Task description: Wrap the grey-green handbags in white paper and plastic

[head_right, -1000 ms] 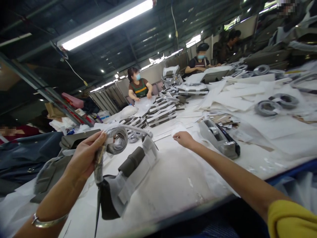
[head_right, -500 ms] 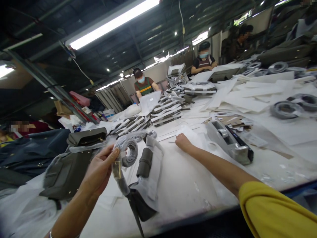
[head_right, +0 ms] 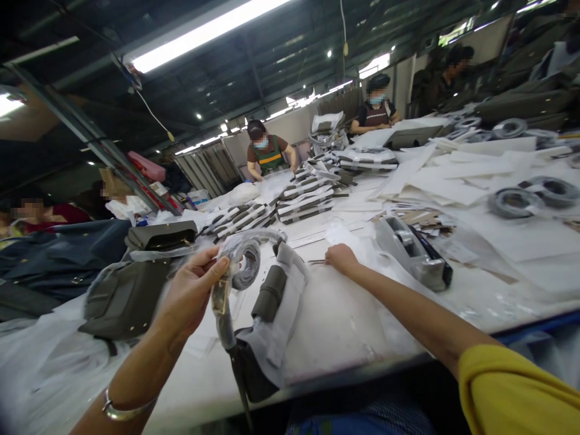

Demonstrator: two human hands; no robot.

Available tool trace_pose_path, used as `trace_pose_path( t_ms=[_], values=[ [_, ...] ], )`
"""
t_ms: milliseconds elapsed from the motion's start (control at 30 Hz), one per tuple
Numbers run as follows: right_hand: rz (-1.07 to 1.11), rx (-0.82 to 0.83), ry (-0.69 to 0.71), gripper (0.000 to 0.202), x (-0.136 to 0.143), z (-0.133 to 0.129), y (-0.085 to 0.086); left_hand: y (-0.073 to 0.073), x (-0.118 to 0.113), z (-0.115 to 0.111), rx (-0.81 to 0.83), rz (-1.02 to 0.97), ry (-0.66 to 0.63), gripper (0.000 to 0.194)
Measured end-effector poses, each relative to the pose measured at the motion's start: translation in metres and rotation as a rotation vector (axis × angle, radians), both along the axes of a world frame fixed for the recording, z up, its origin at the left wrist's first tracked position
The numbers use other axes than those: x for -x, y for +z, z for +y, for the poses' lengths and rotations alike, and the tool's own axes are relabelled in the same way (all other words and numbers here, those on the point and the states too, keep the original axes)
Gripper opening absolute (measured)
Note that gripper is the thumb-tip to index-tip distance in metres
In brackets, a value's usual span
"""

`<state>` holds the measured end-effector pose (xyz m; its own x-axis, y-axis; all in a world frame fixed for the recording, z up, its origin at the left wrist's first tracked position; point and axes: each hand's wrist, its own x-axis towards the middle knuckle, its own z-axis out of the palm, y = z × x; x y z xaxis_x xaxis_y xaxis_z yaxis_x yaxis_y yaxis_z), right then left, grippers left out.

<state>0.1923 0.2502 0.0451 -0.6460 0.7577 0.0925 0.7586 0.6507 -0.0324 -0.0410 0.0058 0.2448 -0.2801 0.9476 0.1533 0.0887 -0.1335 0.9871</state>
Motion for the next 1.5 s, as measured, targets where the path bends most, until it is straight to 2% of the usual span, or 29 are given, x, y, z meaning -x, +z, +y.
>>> trace_pose_path(
  t_ms=[267, 367, 400, 500, 567, 633, 667, 733, 833, 933, 1033, 1100, 1233, 1367, 1433, 1500],
  values=[
    [-0.031, 0.112, -0.020, 0.027, -0.001, -0.006, 0.005, -0.007, 0.004, -0.016, 0.012, 0.012, 0.018, 0.047],
    [0.047, 0.110, -0.021, 0.015, -0.002, -0.009, 0.011, -0.008, 0.007, -0.018, -0.010, 0.012, 0.020, 0.049],
    [0.097, 0.091, -0.021, 0.013, -0.003, -0.011, 0.015, -0.008, 0.008, -0.019, -0.014, 0.012, 0.022, 0.050],
    [0.298, -0.012, -0.048, 0.027, -0.003, -0.024, 0.036, -0.007, 0.009, -0.020, -0.014, 0.006, 0.030, 0.051],
    [0.436, -0.093, -0.076, 0.037, 0.001, -0.042, 0.054, -0.006, 0.009, -0.020, -0.012, 0.002, 0.042, 0.051],
    [0.642, -0.072, -0.048, 0.039, 0.005, -0.069, 0.074, -0.006, 0.009, -0.019, -0.017, 0.001, 0.053, 0.050],
    [0.786, 0.014, 0.001, 0.038, 0.007, -0.085, 0.084, -0.006, 0.008, -0.019, -0.022, 0.001, 0.054, 0.049],
    [0.988, 0.307, 0.136, 0.035, 0.010, -0.116, 0.101, -0.007, 0.006, -0.019, -0.026, 0.007, 0.042, 0.047],
    [1.005, 0.666, 0.280, 0.034, 0.016, -0.151, 0.119, -0.006, 0.000, -0.020, -0.021, 0.031, 0.011, 0.044],
    [0.967, 0.758, 0.328, 0.033, 0.027, -0.165, 0.127, -0.005, -0.007, -0.021, -0.016, 0.074, -0.004, 0.041],
    [0.983, 0.769, 0.360, 0.033, 0.046, -0.167, 0.132, -0.005, -0.012, -0.022, -0.003, 0.110, -0.025, 0.040],
    [1.045, 0.838, 0.381, 0.034, 0.059, -0.167, 0.135, -0.005, -0.014, -0.022, 0.006, 0.139, -0.028, 0.042],
    [1.230, 1.175, 0.386, 0.034, 0.071, -0.174, 0.145, -0.005, -0.016, -0.024, -0.034, 0.317, 0.054, 0.040],
    [1.307, 1.520, 0.357, 0.034, 0.065, -0.183, 0.155, -0.004, -0.017, -0.028, -0.122, 0.585, 0.167, 0.032],
    [1.325, 1.566, 0.353, 0.039, 0.062, -0.188, 0.157, -0.006, -0.016, -0.028, -0.172, 0.636, 0.177, 0.026],
    [1.336, 1.506, 0.370, 0.043, 0.062, -0.192, 0.157, -0.010, -0.017, -0.027, -0.200, 0.631, 0.160, 0.024]
  ],
)
